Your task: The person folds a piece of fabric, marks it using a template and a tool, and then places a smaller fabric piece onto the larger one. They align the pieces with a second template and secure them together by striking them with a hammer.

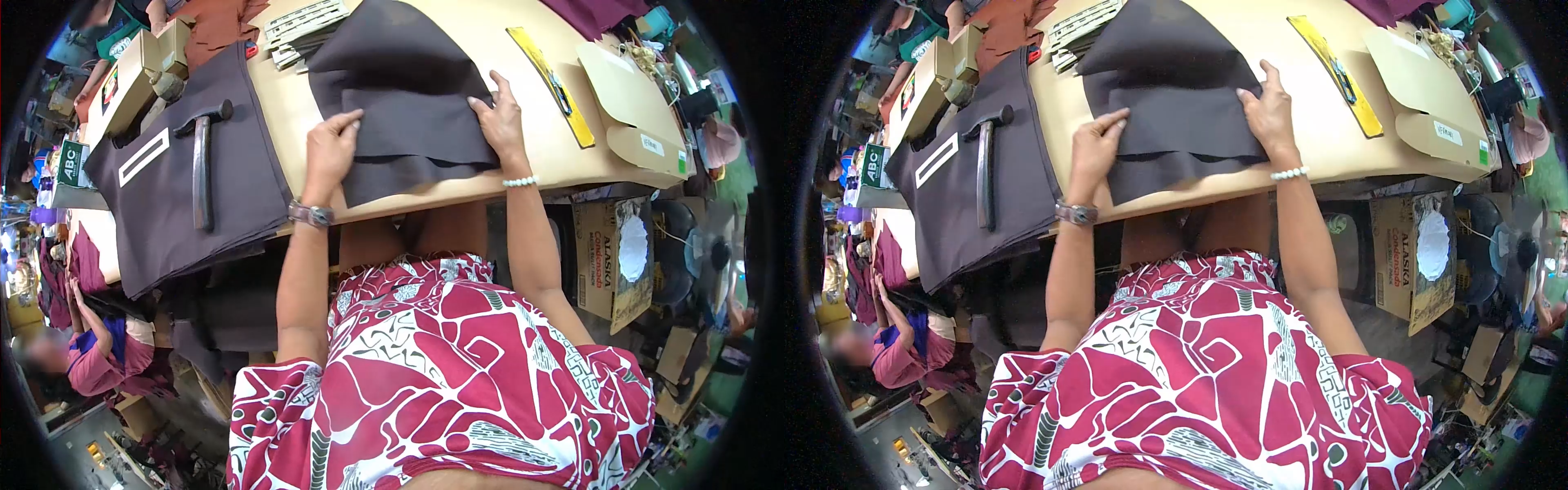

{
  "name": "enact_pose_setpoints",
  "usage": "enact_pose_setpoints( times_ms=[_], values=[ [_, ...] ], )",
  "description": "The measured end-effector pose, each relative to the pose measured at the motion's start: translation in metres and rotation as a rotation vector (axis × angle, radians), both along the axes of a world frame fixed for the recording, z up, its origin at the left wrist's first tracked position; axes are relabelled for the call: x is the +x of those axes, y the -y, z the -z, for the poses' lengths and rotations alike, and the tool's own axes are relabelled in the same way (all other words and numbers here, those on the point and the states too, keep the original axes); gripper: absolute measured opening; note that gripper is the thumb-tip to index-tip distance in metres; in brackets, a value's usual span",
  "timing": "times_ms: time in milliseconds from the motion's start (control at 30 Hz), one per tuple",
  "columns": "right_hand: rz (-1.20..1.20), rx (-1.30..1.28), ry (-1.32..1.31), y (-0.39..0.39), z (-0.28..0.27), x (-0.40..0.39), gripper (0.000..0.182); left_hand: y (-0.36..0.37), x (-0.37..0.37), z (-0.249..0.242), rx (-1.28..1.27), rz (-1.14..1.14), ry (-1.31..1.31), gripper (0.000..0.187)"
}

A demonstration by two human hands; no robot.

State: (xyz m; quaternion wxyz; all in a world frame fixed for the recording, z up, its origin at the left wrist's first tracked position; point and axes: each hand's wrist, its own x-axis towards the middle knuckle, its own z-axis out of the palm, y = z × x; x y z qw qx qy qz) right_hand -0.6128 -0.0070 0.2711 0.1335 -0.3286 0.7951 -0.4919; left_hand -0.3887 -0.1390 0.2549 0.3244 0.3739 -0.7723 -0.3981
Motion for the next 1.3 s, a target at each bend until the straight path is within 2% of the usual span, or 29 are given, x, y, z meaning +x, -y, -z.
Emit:
enact_pose_setpoints(
  times_ms=[33, 233, 333, 400, 533, 767, 867, 1000, 1100, 1233, 1300],
  values=[
    [0.009, 0.02, -0.173, 0.006, 0.006, 0.001, 0.061, 0.01, 0.006, 0.0, 0.033, 0.003, 0.005, 0.02],
    [-0.08, 0.158, -0.186, 0.009, 0.004, -0.006, 0.07, -0.016, 0.035, -0.018, 0.196, 0.076, 0.014, 0.034],
    [-0.122, 0.202, -0.182, 0.009, -0.001, -0.008, 0.073, -0.035, 0.042, -0.019, 0.095, 0.044, 0.162, 0.036],
    [-0.141, 0.224, -0.137, 0.011, -0.001, -0.009, 0.073, -0.041, 0.041, -0.019, 0.077, 0.012, 0.156, 0.037],
    [-0.135, 0.221, -0.254, 0.017, 0.003, -0.013, 0.073, -0.041, 0.042, -0.008, -0.005, -0.026, 0.093, 0.037],
    [-0.071, 0.183, -0.151, -0.007, 0.005, -0.017, 0.072, -0.024, 0.029, -0.02, -0.066, 0.105, 0.191, 0.036],
    [-0.072, 0.199, -0.204, -0.009, 0.01, -0.016, 0.07, -0.011, 0.029, -0.011, 0.096, 0.165, 0.136, 0.035],
    [-0.079, 0.27, -0.361, -0.005, 0.01, -0.015, 0.072, -0.004, 0.035, -0.014, 0.085, 0.185, 0.171, 0.036],
    [-0.072, 0.285, -0.395, -0.004, 0.015, -0.015, 0.076, -0.007, 0.037, -0.023, 0.235, 0.159, 0.229, 0.036],
    [-0.068, 0.259, -0.455, -0.004, 0.019, -0.017, 0.078, -0.007, 0.041, -0.016, 0.168, 0.187, 0.177, 0.036],
    [-0.099, 0.301, -0.335, -0.006, 0.009, -0.015, 0.077, -0.01, 0.044, -0.018, 0.126, 0.199, 0.195, 0.037]
  ],
)
